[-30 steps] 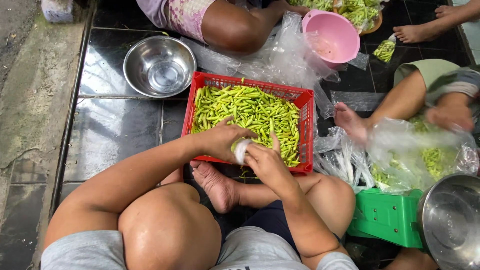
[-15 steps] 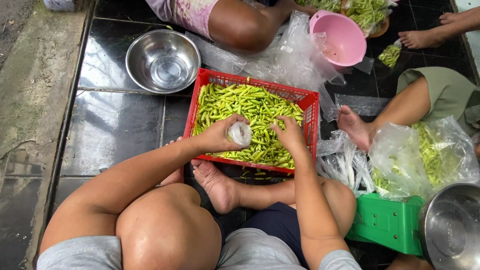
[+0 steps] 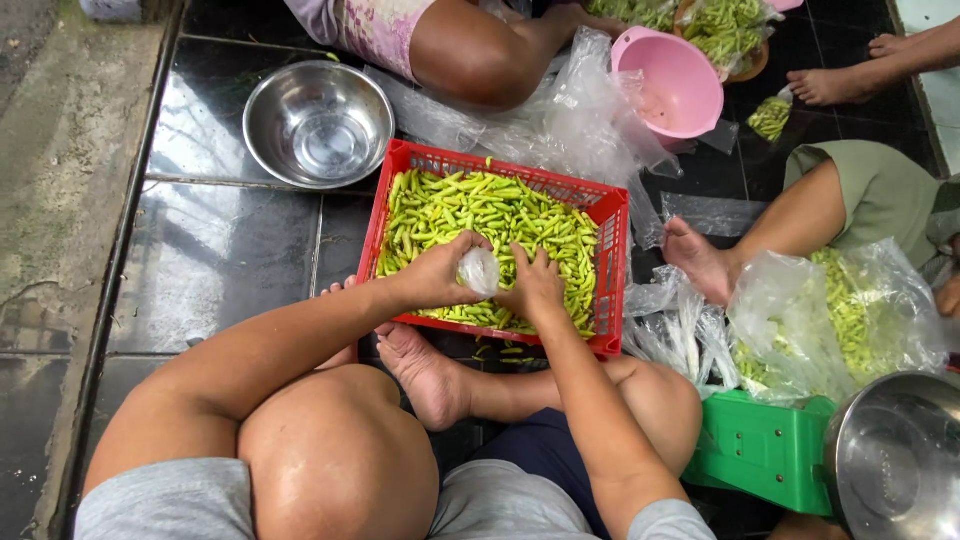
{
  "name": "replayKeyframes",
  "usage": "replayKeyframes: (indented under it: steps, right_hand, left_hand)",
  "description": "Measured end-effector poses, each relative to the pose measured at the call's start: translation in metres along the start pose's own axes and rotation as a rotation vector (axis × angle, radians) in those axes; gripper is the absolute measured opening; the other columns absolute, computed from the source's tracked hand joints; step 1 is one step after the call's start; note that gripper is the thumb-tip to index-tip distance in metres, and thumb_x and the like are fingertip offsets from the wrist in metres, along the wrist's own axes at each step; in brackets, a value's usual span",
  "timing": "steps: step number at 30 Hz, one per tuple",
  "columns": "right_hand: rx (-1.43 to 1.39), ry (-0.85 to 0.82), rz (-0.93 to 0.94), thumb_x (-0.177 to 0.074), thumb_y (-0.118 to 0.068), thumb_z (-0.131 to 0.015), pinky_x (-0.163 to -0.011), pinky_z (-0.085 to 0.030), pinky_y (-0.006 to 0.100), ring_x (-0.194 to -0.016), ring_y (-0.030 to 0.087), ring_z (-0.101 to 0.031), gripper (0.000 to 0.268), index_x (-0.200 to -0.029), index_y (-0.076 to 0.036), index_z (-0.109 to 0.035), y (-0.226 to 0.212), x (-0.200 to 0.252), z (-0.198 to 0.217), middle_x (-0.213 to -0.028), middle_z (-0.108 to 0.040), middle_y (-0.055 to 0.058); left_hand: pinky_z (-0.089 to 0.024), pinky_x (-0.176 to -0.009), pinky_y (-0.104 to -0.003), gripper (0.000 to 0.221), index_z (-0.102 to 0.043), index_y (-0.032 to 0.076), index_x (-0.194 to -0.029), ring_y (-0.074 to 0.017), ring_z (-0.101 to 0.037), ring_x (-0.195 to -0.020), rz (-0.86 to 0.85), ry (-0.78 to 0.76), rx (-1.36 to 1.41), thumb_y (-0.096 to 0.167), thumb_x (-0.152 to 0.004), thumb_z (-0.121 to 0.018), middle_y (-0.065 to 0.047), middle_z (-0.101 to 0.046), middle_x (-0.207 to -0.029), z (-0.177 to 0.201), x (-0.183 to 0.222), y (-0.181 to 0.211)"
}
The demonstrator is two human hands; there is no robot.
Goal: Bagging green chilies from a crate into small plastic bags while sitting on the floor.
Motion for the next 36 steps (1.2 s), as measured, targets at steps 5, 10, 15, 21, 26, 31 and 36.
replayKeyframes:
  steps: [5,10,15,21,26,31,36]
  right_hand:
    - [0.003,0.059,0.119,-0.077,-0.038,-0.082,-0.089,-0.054,0.065,-0.112,0.053,-0.059,0.068,-0.133,-0.015,-0.052,0.013,-0.008,-0.011,-0.126,-0.049,0.024]
    - [-0.072,0.045,0.16,-0.081,-0.025,-0.079,-0.086,-0.057,0.064,-0.103,0.053,-0.068,0.048,-0.124,-0.015,-0.062,0.03,-0.027,-0.01,-0.123,-0.054,0.023]
    - [-0.229,0.161,0.223,-0.085,-0.013,-0.073,-0.089,-0.059,0.053,-0.102,0.042,-0.072,0.031,-0.115,-0.021,-0.074,0.035,-0.027,0.014,-0.112,-0.068,0.015]
    - [-0.679,0.162,0.334,-0.086,-0.001,-0.077,-0.063,-0.061,0.033,-0.08,0.025,-0.07,0.032,-0.118,-0.007,-0.073,-0.005,0.022,0.107,-0.109,-0.066,0.022]
    - [-0.899,0.038,0.397,-0.089,-0.004,-0.077,-0.065,-0.06,0.024,-0.085,0.017,-0.063,0.032,-0.12,-0.006,-0.071,-0.034,0.044,0.123,-0.111,-0.064,0.016]
    - [-0.88,-0.088,0.421,-0.086,0.0,-0.078,-0.063,-0.061,0.025,-0.085,0.014,-0.066,0.049,-0.133,-0.008,-0.064,-0.044,0.04,0.11,-0.116,-0.068,0.016]
    - [-0.906,-0.098,0.433,-0.09,0.003,-0.074,-0.08,-0.063,0.033,-0.097,0.021,-0.067,0.051,-0.138,-0.004,-0.057,-0.044,0.04,0.107,-0.123,-0.065,0.024]
  left_hand:
    - [-0.052,-0.1,-0.058,0.072,-0.048,0.021,-0.13,-0.048,-0.067,-0.111,-0.019,0.022,0.039,0.025,-0.07,-0.087,-0.023,-0.073,-0.112,0.0,-0.001,-0.002]
    - [-0.051,-0.101,-0.058,0.073,-0.048,0.021,-0.129,-0.0456,-0.067,-0.112,-0.053,0.093,0.038,0.029,-0.068,-0.088,-0.02,-0.073,-0.112,0.002,0.002,0.0]
    - [-0.049,-0.101,-0.059,0.073,-0.052,0.01,-0.124,-0.0474,-0.065,-0.112,-0.212,0.246,-0.024,0.027,-0.065,-0.091,-0.023,-0.07,-0.11,0.009,-0.002,-0.005]
    - [-0.038,-0.113,-0.057,0.079,-0.05,0.016,-0.13,-0.0367,-0.063,-0.12,-0.143,0.273,-0.092,0.036,-0.065,-0.092,-0.013,-0.07,-0.115,0.003,-0.004,-0.02]
    - [-0.038,-0.112,-0.058,0.078,-0.05,0.016,-0.129,-0.0364,-0.062,-0.121,-0.149,0.286,-0.089,0.037,-0.066,-0.091,-0.012,-0.07,-0.115,-0.005,-0.006,-0.024]
    - [-0.046,-0.103,-0.057,0.076,-0.052,0.013,-0.125,-0.0396,-0.064,-0.112,-0.231,0.362,-0.02,0.033,-0.064,-0.092,-0.016,-0.069,-0.109,-0.006,-0.009,-0.025]
    - [-0.049,-0.098,-0.054,0.073,-0.054,0.011,-0.122,-0.0399,-0.067,-0.106,-0.325,0.437,0.032,0.029,-0.063,-0.094,-0.016,-0.069,-0.104,-0.011,-0.009,-0.03]
Point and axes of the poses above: each hand's wrist, its own x-axis away from the middle knuckle, its own z-axis out of the back of the hand, y = z × x, the point moved 2 cm from there along -x, towards the middle knuckle
